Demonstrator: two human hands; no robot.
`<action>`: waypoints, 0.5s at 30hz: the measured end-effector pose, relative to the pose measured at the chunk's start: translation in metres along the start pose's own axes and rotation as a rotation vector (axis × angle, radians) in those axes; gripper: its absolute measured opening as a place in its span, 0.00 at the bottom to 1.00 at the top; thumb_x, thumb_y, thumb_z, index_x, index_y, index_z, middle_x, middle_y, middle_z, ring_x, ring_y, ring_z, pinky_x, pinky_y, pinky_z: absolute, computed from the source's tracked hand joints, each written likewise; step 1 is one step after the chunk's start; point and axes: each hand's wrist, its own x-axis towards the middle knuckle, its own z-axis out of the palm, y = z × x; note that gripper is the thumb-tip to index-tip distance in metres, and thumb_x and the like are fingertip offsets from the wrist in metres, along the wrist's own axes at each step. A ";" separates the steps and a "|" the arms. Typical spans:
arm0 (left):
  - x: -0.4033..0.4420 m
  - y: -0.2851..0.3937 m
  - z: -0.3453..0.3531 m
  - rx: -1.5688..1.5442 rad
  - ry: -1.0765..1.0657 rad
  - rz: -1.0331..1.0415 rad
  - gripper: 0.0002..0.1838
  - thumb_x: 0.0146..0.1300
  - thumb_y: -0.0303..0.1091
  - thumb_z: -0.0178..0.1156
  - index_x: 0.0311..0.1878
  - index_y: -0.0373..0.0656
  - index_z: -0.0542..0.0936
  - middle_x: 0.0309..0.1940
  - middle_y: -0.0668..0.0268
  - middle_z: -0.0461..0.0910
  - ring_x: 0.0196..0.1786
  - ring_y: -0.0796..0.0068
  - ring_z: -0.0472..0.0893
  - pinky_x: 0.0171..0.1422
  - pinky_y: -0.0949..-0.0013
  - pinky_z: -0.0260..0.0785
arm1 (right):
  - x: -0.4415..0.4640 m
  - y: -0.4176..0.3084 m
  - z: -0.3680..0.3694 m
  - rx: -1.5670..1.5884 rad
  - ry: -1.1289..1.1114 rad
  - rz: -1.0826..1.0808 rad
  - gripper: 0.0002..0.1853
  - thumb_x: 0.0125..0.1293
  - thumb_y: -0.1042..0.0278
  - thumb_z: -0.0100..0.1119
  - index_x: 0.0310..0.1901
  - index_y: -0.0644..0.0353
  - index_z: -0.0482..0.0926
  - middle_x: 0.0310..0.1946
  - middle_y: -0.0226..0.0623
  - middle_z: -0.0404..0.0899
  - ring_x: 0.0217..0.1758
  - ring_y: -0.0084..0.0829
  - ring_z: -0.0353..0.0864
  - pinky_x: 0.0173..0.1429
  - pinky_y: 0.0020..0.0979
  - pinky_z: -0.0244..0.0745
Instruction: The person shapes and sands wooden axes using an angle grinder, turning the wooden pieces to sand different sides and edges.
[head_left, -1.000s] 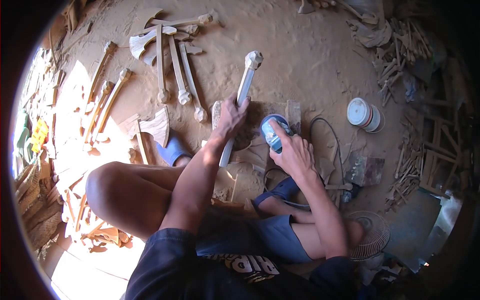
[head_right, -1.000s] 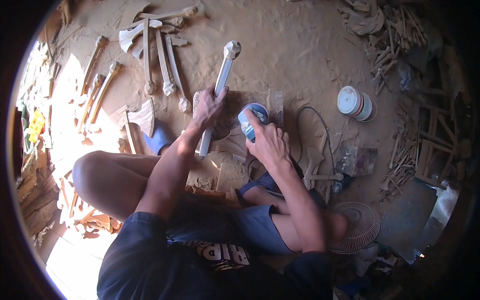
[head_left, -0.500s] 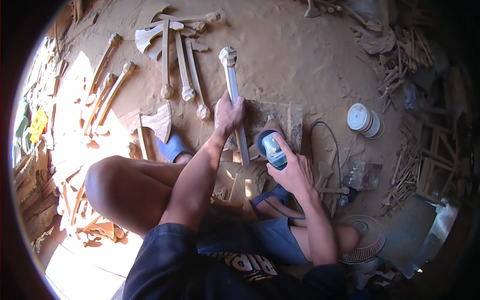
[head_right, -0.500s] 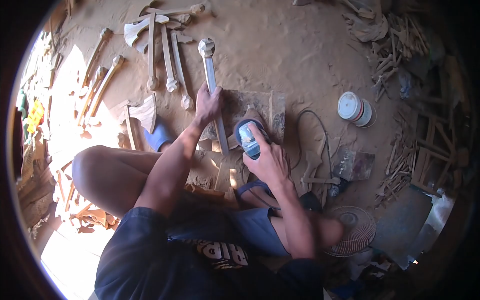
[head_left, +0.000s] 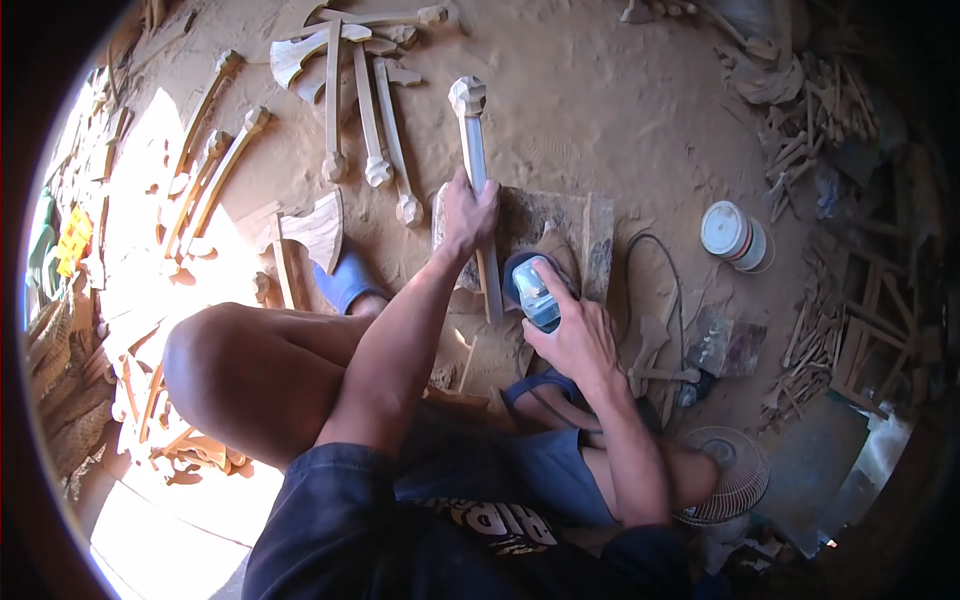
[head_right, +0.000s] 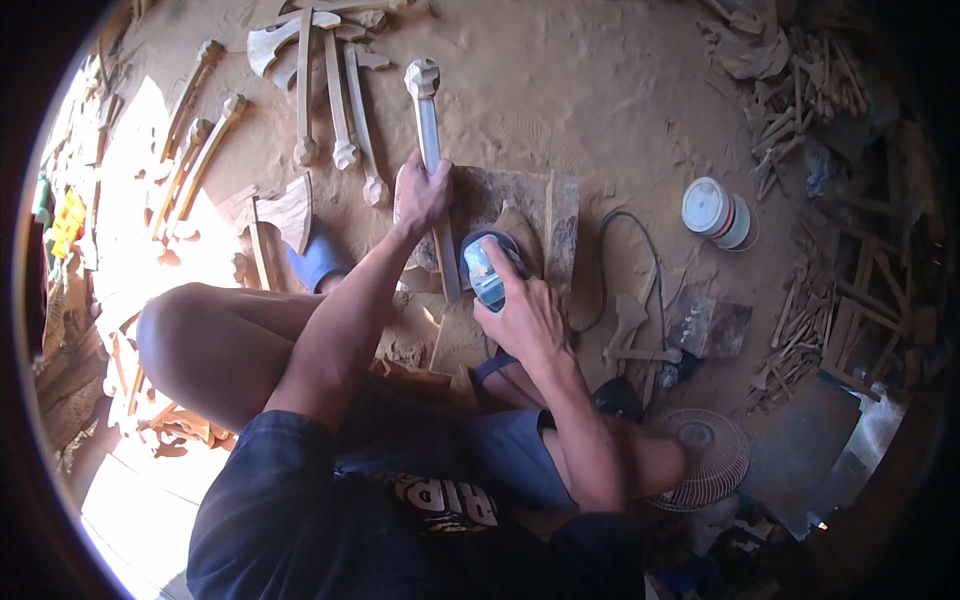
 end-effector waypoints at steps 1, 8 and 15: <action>0.000 0.001 0.000 0.005 0.005 0.005 0.15 0.67 0.35 0.62 0.49 0.32 0.76 0.29 0.55 0.81 0.33 0.62 0.82 0.42 0.58 0.76 | 0.001 -0.004 -0.003 -0.033 -0.015 0.011 0.44 0.59 0.59 0.73 0.79 0.34 0.68 0.35 0.66 0.85 0.43 0.67 0.87 0.51 0.61 0.81; 0.005 -0.011 0.003 -0.082 -0.027 -0.026 0.14 0.68 0.34 0.62 0.47 0.32 0.75 0.28 0.58 0.80 0.31 0.68 0.80 0.37 0.60 0.74 | 0.001 -0.008 -0.018 -0.227 -0.065 0.033 0.45 0.61 0.58 0.76 0.79 0.30 0.65 0.36 0.62 0.86 0.44 0.63 0.89 0.51 0.60 0.83; 0.002 -0.002 0.001 -0.123 -0.047 -0.051 0.14 0.69 0.34 0.63 0.48 0.33 0.75 0.27 0.63 0.78 0.29 0.74 0.77 0.33 0.63 0.72 | 0.011 -0.001 -0.025 -0.364 -0.069 0.004 0.49 0.61 0.58 0.79 0.80 0.26 0.62 0.40 0.58 0.86 0.45 0.60 0.90 0.48 0.57 0.83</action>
